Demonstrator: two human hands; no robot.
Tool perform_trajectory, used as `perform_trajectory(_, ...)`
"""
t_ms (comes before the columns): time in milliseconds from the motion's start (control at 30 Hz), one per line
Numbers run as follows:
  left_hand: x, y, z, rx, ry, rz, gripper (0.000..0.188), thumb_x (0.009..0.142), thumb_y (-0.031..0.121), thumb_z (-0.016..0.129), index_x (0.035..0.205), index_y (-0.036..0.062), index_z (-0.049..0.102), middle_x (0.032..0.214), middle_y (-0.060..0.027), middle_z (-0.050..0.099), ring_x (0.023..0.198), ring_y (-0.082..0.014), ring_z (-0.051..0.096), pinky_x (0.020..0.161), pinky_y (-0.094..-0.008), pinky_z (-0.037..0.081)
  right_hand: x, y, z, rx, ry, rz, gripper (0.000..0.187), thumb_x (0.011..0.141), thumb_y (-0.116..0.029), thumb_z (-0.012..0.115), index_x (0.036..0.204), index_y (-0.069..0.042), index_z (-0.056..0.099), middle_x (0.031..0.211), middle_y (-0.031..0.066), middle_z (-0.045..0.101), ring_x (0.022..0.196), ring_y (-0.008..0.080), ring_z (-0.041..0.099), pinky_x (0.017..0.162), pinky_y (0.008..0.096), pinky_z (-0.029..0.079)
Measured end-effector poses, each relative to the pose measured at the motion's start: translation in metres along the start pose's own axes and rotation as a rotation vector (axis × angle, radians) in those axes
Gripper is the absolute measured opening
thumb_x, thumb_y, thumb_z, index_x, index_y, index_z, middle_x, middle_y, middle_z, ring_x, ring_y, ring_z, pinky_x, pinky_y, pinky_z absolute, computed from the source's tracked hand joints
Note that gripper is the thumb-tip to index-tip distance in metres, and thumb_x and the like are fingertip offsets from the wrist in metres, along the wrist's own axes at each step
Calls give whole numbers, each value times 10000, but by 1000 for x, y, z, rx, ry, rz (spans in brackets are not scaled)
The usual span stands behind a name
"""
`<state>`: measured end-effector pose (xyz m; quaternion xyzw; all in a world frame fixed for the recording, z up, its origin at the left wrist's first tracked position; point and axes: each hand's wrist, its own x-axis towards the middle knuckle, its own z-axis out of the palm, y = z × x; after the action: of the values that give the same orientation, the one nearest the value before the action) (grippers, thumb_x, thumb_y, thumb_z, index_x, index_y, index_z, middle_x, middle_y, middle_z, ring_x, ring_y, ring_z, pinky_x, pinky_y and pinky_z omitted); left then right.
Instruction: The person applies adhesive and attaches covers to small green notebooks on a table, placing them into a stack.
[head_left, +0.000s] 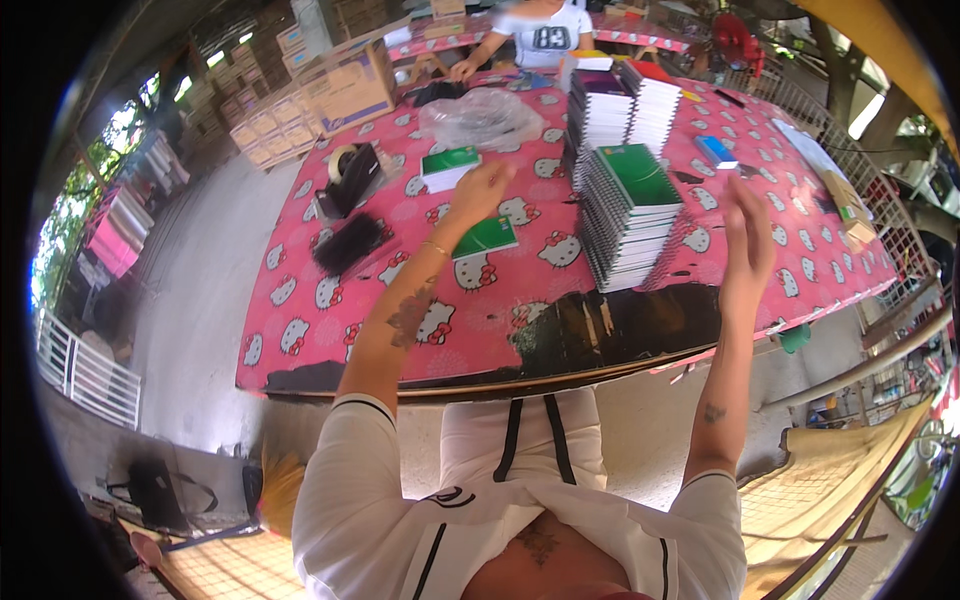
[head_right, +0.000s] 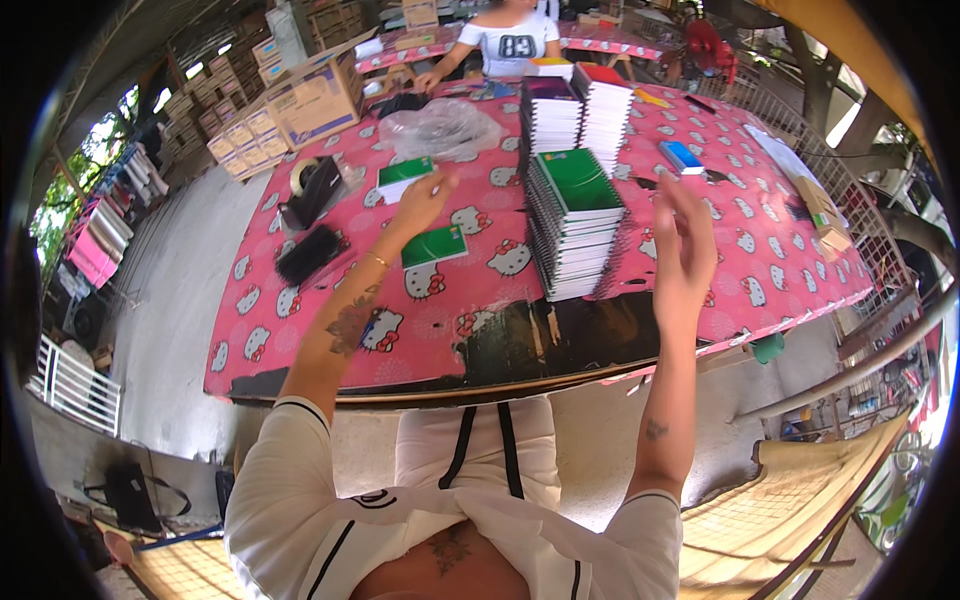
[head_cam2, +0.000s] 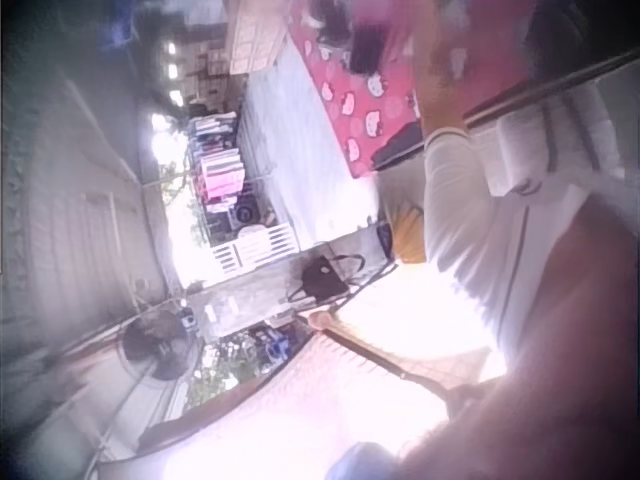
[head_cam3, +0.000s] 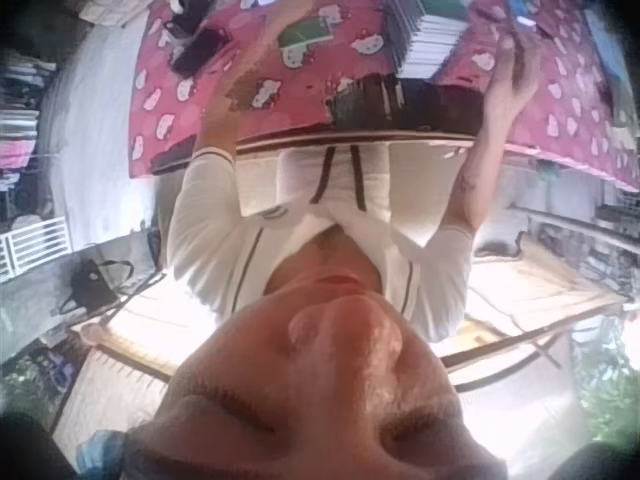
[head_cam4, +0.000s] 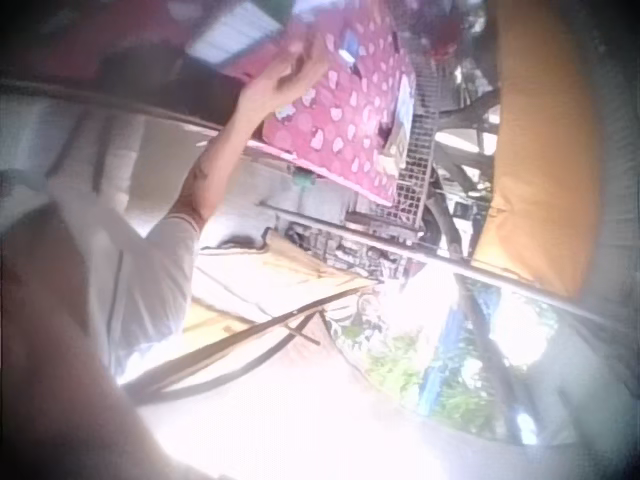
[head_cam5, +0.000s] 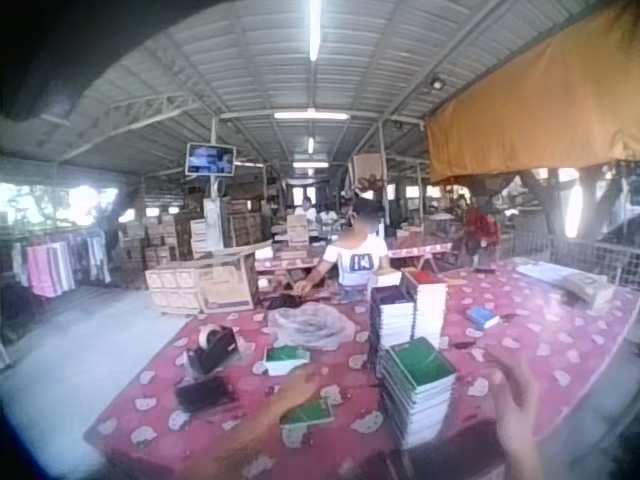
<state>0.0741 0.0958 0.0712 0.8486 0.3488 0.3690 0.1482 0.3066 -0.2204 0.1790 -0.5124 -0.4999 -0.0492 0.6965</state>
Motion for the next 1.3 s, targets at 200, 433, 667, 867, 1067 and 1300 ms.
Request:
perform_trajectory(200, -132, 18, 34, 316, -583, 157, 891, 904, 679, 526, 1492, 26, 386, 1542, -286, 318, 1453, -443, 274, 1137, -648, 258, -103, 25, 37, 80, -664, 3, 413, 855, -75, 729, 1259, -45, 643, 1135, 141, 664, 1053, 275, 636, 910, 354, 496)
perform_trajectory(433, -269, 84, -22, 389, -492, 474, 557, 912, 219, 656, 1369, -50, 486, 1447, -325, 440, 1315, -514, 452, 1084, -543, 395, -197, 37, 57, -140, -1098, -98, 715, 757, -175, 812, 1416, -138, 538, 1384, 90, 559, 1281, 327, 523, 1085, 532, 383)
perform_trajectory(667, -167, 77, -63, -175, -813, -43, 403, 996, 239, 540, 1342, 32, 544, 1061, -262, 654, 990, -401, 649, 841, -489, 498, -172, 72, 100, 209, -743, 355, 797, 795, -259, 828, 1468, -62, 448, 1407, 179, 541, 1320, 366, 498, 1125, 469, 359)
perform_trajectory(867, -150, 18, -69, -53, -211, 250, 363, 1007, 275, 543, 1257, 17, 603, 871, -211, 660, 807, -376, 670, 744, -448, 509, -221, 52, 86, -466, -1010, -421, 557, 872, -301, 721, 1363, -90, 562, 1302, 142, 629, 1193, 326, 596, 1048, 451, 413)
perform_trajectory(1067, -156, 29, -56, -193, -468, 139, 268, 934, 172, 662, 1160, 30, 638, 886, -228, 678, 797, -401, 682, 702, -462, 513, -203, 35, 90, -156, -801, -135, 219, 842, -11, 651, 1041, -80, 712, 1055, 118, 692, 909, 341, 674, 843, 450, 504)
perform_trajectory(1300, -169, 34, -52, -122, -444, 96, 429, 885, 214, 721, 1266, 51, 613, 993, -216, 688, 865, -419, 678, 750, -478, 522, -171, 78, 139, -140, -475, 29, 614, 795, -41, 779, 1355, -81, 531, 1308, 196, 544, 1151, 295, 586, 926, 390, 512)
